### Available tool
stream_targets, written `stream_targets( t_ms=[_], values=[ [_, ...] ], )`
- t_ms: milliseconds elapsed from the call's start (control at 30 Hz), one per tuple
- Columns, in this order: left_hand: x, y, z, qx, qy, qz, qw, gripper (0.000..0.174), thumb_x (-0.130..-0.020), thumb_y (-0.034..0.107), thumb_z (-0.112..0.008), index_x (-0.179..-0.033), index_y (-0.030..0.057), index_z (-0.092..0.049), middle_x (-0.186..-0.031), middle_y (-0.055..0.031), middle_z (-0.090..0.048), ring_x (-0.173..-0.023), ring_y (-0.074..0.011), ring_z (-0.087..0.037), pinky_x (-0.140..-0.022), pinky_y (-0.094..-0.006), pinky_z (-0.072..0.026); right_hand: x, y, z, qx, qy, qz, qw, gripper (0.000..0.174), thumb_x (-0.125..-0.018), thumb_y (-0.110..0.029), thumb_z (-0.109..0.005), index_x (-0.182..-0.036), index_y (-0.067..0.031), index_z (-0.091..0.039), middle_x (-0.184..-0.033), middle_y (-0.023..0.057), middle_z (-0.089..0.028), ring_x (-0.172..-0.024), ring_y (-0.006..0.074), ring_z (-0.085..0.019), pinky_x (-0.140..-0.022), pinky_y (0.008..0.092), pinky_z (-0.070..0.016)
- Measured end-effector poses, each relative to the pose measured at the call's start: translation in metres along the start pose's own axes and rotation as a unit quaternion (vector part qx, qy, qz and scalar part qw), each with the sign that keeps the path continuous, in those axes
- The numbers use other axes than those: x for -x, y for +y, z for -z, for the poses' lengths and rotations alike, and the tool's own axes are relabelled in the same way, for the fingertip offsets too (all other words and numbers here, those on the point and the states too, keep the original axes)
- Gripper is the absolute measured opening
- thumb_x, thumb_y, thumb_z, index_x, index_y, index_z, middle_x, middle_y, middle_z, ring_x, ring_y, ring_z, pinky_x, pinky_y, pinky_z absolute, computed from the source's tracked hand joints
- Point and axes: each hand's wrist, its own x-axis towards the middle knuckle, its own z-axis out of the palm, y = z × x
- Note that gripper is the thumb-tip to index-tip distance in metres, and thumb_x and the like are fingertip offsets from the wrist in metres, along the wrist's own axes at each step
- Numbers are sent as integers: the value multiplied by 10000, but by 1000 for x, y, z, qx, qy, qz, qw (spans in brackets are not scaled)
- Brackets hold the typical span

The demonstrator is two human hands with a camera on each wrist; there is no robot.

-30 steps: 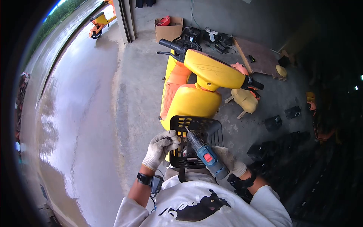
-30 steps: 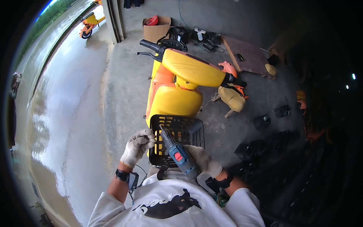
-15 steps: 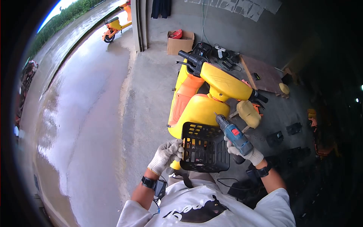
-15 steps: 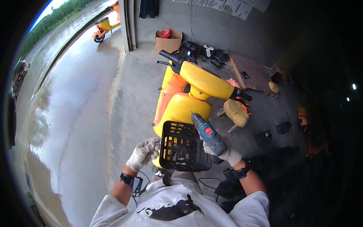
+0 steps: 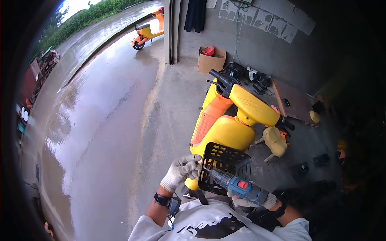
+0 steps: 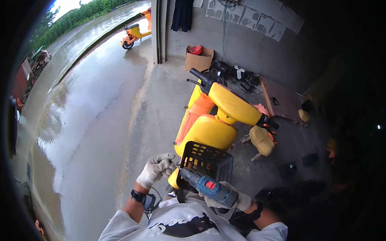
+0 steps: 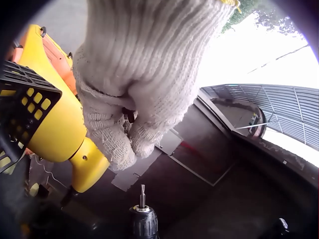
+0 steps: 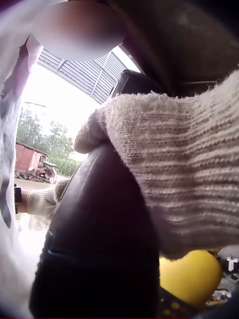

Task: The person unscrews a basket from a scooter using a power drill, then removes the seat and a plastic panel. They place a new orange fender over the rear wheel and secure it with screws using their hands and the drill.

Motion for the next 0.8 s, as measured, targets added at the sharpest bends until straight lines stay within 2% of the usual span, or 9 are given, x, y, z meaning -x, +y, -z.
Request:
stream_targets(
  t_ms=[33,133,233,367,433,567,667,733,800],
  values=[
    [4,5,-4,-5,1,-6,1000,524,-892,342,-796,-1271,9,-654,-956,-44,-727,-768,-107,-660,-664,-224,-510,1,0,-4,-12,3,-21,1000,725,-891,-328,-721,-1407,75,-408,-1060,236,-622,-703,293,-605,-594,377,-548],
    [10,8,-6,-24,-9,-8,1000,578,-872,360,-809,-1282,-20,-661,-1019,-59,-735,-798,-110,-665,-697,-235,-525,4,-3,-28,302,12,34,952,525,-873,-292,-753,-1258,17,-575,-866,109,-642,-694,243,-627,-624,344,-550],
    [10,3,-5,-16,-34,-13,999,585,-870,367,-809,-1270,-36,-669,-1038,-61,-734,-819,-108,-663,-718,-244,-534,5,10,-37,668,70,182,718,388,-850,-245,-776,-1155,-43,-645,-821,66,-636,-694,230,-641,-645,339,-544],
    [8,4,-7,-41,-60,-5,997,569,-874,372,-804,-1249,-39,-683,-1049,-61,-735,-826,-108,-655,-730,-246,-534,5,17,-62,803,38,240,545,357,-962,-232,-599,-1178,52,-593,-852,122,-644,-627,218,-625,-546,309,-519],
    [6,5,-8,-61,-66,5,996,563,-874,379,-802,-1242,-32,-690,-1052,-60,-737,-820,-108,-650,-725,-245,-529,4,18,-62,820,11,245,517,408,-1025,-240,-506,-1215,118,-555,-865,155,-645,-585,211,-607,-486,296,-501],
    [0,8,-16,-109,-96,-8,989,621,-864,494,-759,-1252,12,-703,-1024,-49,-725,-806,-107,-631,-747,-240,-527,7,18,-57,797,48,209,565,403,-1023,-240,-508,-1208,116,-552,-858,156,-640,-574,218,-595,-478,308,-489],
    [-3,5,-17,-94,-87,17,992,574,-869,444,-772,-1236,7,-709,-1030,-47,-731,-795,-99,-624,-724,-231,-518,9,20,-57,755,124,199,612,293,-892,-214,-693,-1089,-12,-613,-831,109,-641,-654,252,-618,-624,335,-527],
    [-6,0,-17,-53,-78,34,995,484,-891,349,-788,-1216,-2,-715,-1056,-43,-740,-772,-88,-617,-694,-223,-508,9,19,-52,747,124,210,619,295,-894,-216,-690,-1093,-13,-612,-831,112,-642,-658,256,-622,-633,335,-536],
    [-10,-2,-19,-37,-71,44,996,497,-887,364,-790,-1214,-2,-715,-1035,-37,-735,-763,-82,-606,-680,-215,-498,8,17,-39,762,79,232,599,373,-994,-236,-547,-1188,82,-563,-853,154,-642,-607,238,-615,-538,318,-522]
  ],
)
